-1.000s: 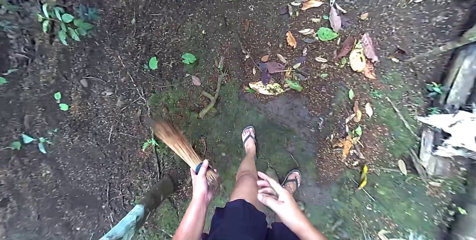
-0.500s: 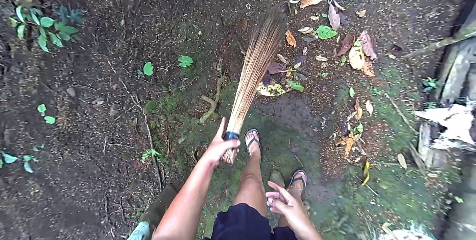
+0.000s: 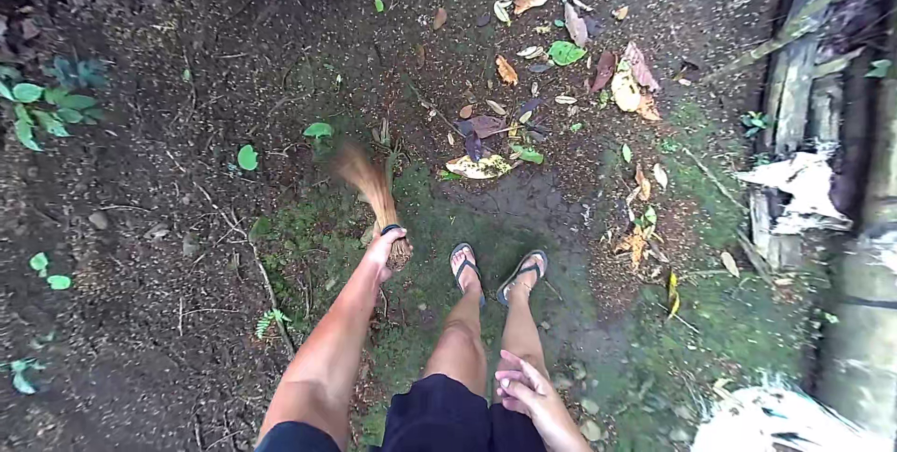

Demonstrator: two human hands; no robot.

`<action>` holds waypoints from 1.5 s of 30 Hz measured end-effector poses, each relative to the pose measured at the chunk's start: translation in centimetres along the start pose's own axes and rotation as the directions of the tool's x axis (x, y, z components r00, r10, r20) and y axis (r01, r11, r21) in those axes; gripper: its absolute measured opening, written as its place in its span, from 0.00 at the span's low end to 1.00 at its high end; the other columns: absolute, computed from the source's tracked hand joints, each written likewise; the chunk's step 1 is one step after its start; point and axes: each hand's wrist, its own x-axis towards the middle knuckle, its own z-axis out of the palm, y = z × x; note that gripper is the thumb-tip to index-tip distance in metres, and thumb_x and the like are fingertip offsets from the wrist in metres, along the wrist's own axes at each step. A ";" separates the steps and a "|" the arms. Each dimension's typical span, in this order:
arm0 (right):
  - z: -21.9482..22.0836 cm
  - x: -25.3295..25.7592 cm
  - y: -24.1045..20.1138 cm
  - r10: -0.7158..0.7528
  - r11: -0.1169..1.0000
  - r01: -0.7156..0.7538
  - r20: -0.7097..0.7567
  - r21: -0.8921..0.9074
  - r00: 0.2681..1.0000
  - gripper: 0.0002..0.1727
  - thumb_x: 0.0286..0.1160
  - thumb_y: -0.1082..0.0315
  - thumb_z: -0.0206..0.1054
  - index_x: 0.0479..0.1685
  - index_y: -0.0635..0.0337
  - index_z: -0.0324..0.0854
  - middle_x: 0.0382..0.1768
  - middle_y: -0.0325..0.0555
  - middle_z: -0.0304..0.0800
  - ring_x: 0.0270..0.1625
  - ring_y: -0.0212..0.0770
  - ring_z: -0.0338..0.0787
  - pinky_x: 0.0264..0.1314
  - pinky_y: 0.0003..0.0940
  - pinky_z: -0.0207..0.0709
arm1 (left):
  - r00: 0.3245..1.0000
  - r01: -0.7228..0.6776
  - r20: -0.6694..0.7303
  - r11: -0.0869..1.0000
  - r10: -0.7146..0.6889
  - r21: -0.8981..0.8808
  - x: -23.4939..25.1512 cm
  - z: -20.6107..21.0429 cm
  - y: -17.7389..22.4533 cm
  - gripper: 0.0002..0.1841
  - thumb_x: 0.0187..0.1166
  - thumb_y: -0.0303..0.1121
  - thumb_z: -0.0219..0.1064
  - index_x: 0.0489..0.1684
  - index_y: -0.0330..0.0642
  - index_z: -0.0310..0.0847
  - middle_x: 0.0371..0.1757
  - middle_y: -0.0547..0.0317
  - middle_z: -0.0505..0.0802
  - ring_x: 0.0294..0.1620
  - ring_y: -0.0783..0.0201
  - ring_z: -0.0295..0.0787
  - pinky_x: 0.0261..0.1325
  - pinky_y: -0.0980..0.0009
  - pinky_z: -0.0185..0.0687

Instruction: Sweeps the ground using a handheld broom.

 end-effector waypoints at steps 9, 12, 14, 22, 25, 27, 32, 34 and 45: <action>-1.1 1.2 -2.6 -0.046 0.999 0.045 0.044 0.012 0.998 0.29 0.80 0.74 0.64 0.82 0.63 0.68 0.53 0.56 0.91 0.47 0.45 0.93 0.50 0.39 0.89 | 0.996 -0.082 0.040 0.996 0.080 0.040 -9.0 2.2 -5.9 0.58 0.73 0.25 0.71 0.97 0.69 0.26 0.58 0.38 0.83 0.33 0.50 0.89 0.32 0.55 0.90; -3.0 0.7 -2.3 -0.050 0.998 0.051 -0.005 0.043 0.999 0.29 0.79 0.74 0.64 0.81 0.64 0.69 0.53 0.56 0.90 0.46 0.45 0.93 0.48 0.39 0.89 | 0.996 -0.089 -0.031 0.989 0.086 -0.118 -5.7 8.9 -6.2 0.54 0.79 0.29 0.67 0.96 0.66 0.22 0.56 0.40 0.82 0.37 0.51 0.88 0.37 0.56 0.89; -4.7 0.6 -1.4 -0.025 0.999 0.025 -0.006 0.039 1.000 0.29 0.80 0.74 0.63 0.82 0.64 0.68 0.55 0.56 0.90 0.47 0.45 0.93 0.49 0.40 0.88 | 1.000 -0.002 0.018 0.975 0.006 -0.222 -3.4 12.9 -4.6 0.45 0.82 0.30 0.64 0.93 0.59 0.32 0.47 0.45 0.82 0.36 0.54 0.87 0.39 0.58 0.89; -9.8 0.8 0.0 0.031 0.999 -0.032 0.031 0.023 0.999 0.29 0.80 0.73 0.64 0.82 0.63 0.68 0.54 0.57 0.90 0.47 0.46 0.93 0.48 0.41 0.88 | 0.997 -0.042 0.042 0.950 0.057 -0.310 -8.3 9.9 -8.3 0.33 0.87 0.31 0.54 0.90 0.59 0.42 0.40 0.49 0.85 0.32 0.57 0.88 0.35 0.63 0.89; -11.7 0.9 -0.1 0.038 0.998 -0.039 0.023 0.047 0.999 0.29 0.81 0.72 0.65 0.82 0.62 0.69 0.54 0.57 0.90 0.47 0.46 0.93 0.48 0.42 0.88 | 0.991 -0.039 -0.131 0.957 0.001 -0.287 -12.5 11.3 -12.5 0.47 0.83 0.29 0.60 0.94 0.68 0.26 0.43 0.46 0.84 0.33 0.53 0.89 0.34 0.58 0.90; -13.2 1.1 -0.2 0.039 0.996 -0.039 0.004 0.078 0.999 0.28 0.81 0.72 0.65 0.82 0.61 0.69 0.54 0.57 0.90 0.47 0.46 0.93 0.48 0.41 0.88 | 0.985 0.001 -0.167 0.956 -0.052 -0.292 -12.4 15.6 -14.6 0.50 0.79 0.27 0.65 0.94 0.64 0.26 0.46 0.43 0.84 0.33 0.51 0.88 0.34 0.56 0.89; -16.2 1.5 -0.2 0.022 0.994 -0.018 -0.045 0.109 0.999 0.28 0.81 0.71 0.64 0.82 0.62 0.69 0.54 0.56 0.90 0.47 0.46 0.93 0.49 0.41 0.88 | 0.965 0.226 0.173 0.959 -0.197 -0.169 -8.2 27.0 -13.3 0.31 0.84 0.34 0.61 0.86 0.50 0.52 0.41 0.48 0.86 0.35 0.56 0.87 0.39 0.62 0.88; -17.3 2.0 -0.3 0.032 0.994 -0.027 -0.046 0.106 0.998 0.28 0.82 0.71 0.63 0.82 0.62 0.68 0.54 0.56 0.90 0.47 0.45 0.93 0.49 0.41 0.88 | 0.932 0.254 0.305 0.952 -0.194 -0.172 -7.8 28.3 -10.4 0.29 0.87 0.35 0.56 0.88 0.52 0.50 0.42 0.47 0.86 0.33 0.57 0.88 0.37 0.64 0.88; -22.0 1.2 0.3 0.000 0.965 0.029 -0.112 0.260 0.994 0.28 0.83 0.72 0.61 0.83 0.63 0.67 0.54 0.56 0.90 0.46 0.45 0.93 0.48 0.39 0.88 | 0.961 -0.272 0.066 0.880 0.268 0.390 -3.7 27.0 -5.7 0.56 0.74 0.27 0.72 0.97 0.60 0.28 0.69 0.33 0.80 0.45 0.46 0.89 0.42 0.51 0.90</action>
